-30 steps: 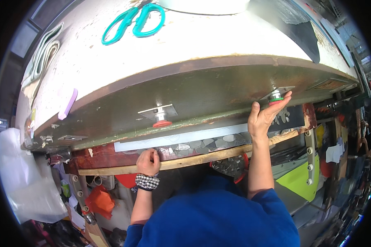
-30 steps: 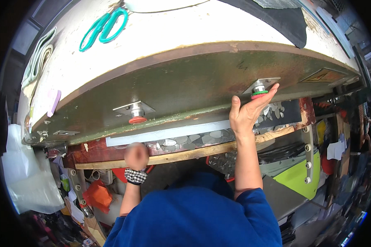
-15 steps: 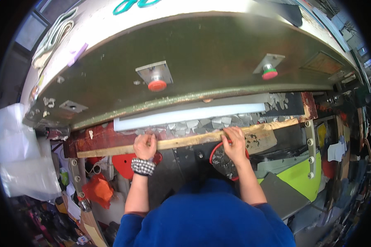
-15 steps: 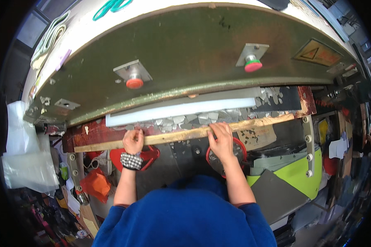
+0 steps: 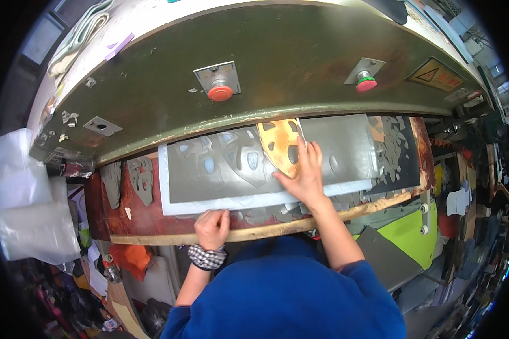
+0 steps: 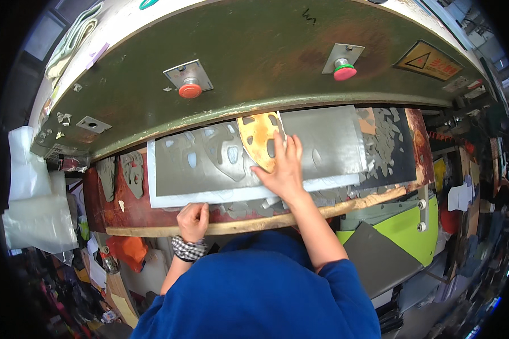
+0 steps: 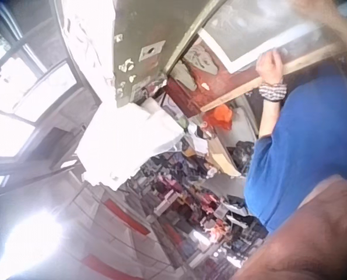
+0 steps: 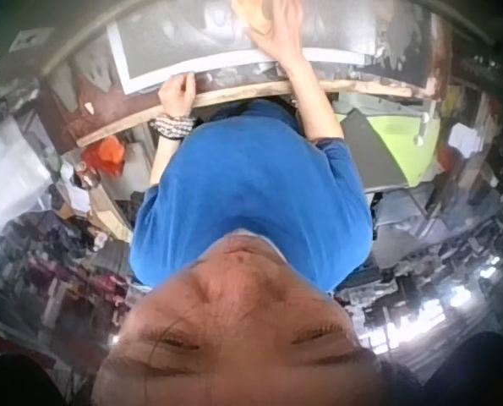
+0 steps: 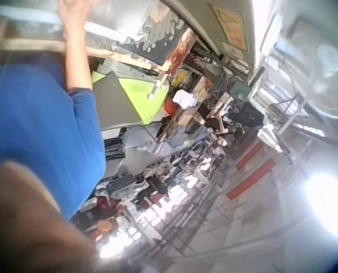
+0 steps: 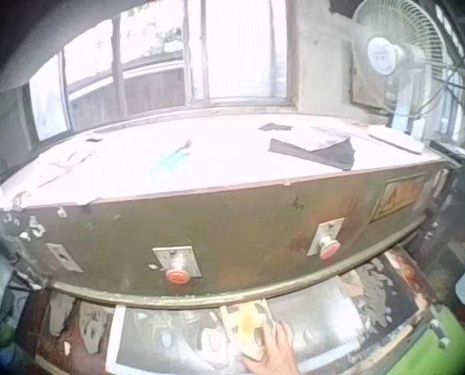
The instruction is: The person operates a press machine to cut shapes from a sheet of material. They place the sheet under the press, activate it, remove cut pieces, and repeat the process with new sheets.
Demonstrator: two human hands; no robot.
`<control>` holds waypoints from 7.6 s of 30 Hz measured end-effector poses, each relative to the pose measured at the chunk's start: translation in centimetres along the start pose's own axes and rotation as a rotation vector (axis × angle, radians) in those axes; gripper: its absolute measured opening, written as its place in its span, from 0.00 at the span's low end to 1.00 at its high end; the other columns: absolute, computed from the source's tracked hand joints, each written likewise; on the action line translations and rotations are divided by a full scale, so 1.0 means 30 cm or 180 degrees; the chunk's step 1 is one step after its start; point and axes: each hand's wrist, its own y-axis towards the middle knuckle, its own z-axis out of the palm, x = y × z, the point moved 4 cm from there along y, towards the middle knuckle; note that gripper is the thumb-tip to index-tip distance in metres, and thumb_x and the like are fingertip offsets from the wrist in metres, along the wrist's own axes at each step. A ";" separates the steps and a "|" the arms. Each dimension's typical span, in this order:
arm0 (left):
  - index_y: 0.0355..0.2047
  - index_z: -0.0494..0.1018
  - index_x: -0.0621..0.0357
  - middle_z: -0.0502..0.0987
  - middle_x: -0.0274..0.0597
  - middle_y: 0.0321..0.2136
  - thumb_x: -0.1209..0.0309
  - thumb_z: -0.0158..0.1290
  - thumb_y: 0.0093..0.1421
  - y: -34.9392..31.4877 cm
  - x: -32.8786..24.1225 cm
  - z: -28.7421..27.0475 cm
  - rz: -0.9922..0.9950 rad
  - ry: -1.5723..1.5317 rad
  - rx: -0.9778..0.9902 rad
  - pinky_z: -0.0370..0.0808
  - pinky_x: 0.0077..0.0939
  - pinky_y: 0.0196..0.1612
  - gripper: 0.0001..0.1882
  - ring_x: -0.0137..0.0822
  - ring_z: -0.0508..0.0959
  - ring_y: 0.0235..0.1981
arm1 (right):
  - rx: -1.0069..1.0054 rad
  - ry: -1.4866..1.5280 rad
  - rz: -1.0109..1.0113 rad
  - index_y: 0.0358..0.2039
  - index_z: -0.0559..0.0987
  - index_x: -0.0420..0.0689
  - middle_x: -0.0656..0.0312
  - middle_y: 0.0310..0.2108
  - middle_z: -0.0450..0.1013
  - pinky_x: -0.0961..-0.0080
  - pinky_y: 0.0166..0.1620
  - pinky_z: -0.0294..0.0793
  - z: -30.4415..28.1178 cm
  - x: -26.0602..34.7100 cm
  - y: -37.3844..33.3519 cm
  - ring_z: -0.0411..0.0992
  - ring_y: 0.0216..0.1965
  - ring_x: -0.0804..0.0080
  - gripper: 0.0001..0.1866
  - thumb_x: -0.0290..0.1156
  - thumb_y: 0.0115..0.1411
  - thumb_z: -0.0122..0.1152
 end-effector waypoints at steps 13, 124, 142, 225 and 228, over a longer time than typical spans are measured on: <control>0.41 0.74 0.60 0.74 0.47 0.40 0.69 0.57 0.53 0.080 -0.232 0.117 0.0409 -0.0035 0.0977 0.69 0.39 0.48 0.15 0.46 0.72 0.43 | -0.0388 0.3752 0.2144 0.65 0.51 0.37 0.44 0.49 0.70 0.75 0.47 0.75 -0.166 -0.040 -0.269 0.73 0.46 0.67 0.45 0.11 0.48 0.62; 0.42 0.74 0.61 0.74 0.51 0.40 0.76 0.56 0.52 -0.010 -0.242 0.120 0.0601 -0.0021 0.0597 0.71 0.41 0.47 0.16 0.49 0.74 0.42 | -0.0315 -0.1055 0.0956 0.59 0.67 0.53 0.40 0.55 0.60 0.57 0.53 0.65 -0.214 -0.097 -0.217 0.59 0.53 0.43 0.48 0.44 0.33 0.77; 0.57 0.67 0.48 0.59 0.54 0.60 0.68 0.58 0.51 -0.376 -0.475 0.157 0.0597 0.0705 0.1891 0.49 0.63 0.62 0.30 0.55 0.55 0.63 | -0.1876 0.3086 0.1699 0.65 0.53 0.36 0.46 0.51 0.68 0.72 0.50 0.72 -0.843 -0.374 -0.666 0.71 0.50 0.61 0.49 0.38 0.47 0.70; 0.48 0.69 0.59 0.72 0.43 0.38 0.49 0.65 0.42 -0.002 -0.167 -0.335 0.2023 -0.0014 0.1815 0.66 0.36 0.44 0.38 0.40 0.71 0.39 | 0.0824 -0.1070 -0.0333 0.59 0.69 0.58 0.47 0.63 0.53 0.41 0.62 0.46 -0.037 0.245 -0.677 0.46 0.64 0.37 0.33 0.45 0.51 0.64; 0.55 0.67 0.55 0.68 0.38 0.32 0.56 0.58 0.51 -0.250 -0.085 -0.192 0.2394 0.0751 0.2604 0.63 0.35 0.45 0.32 0.37 0.70 0.38 | 0.0900 -0.0982 -0.0172 0.59 0.69 0.55 0.42 0.63 0.52 0.39 0.62 0.44 -0.044 0.256 -0.672 0.45 0.64 0.35 0.34 0.45 0.51 0.64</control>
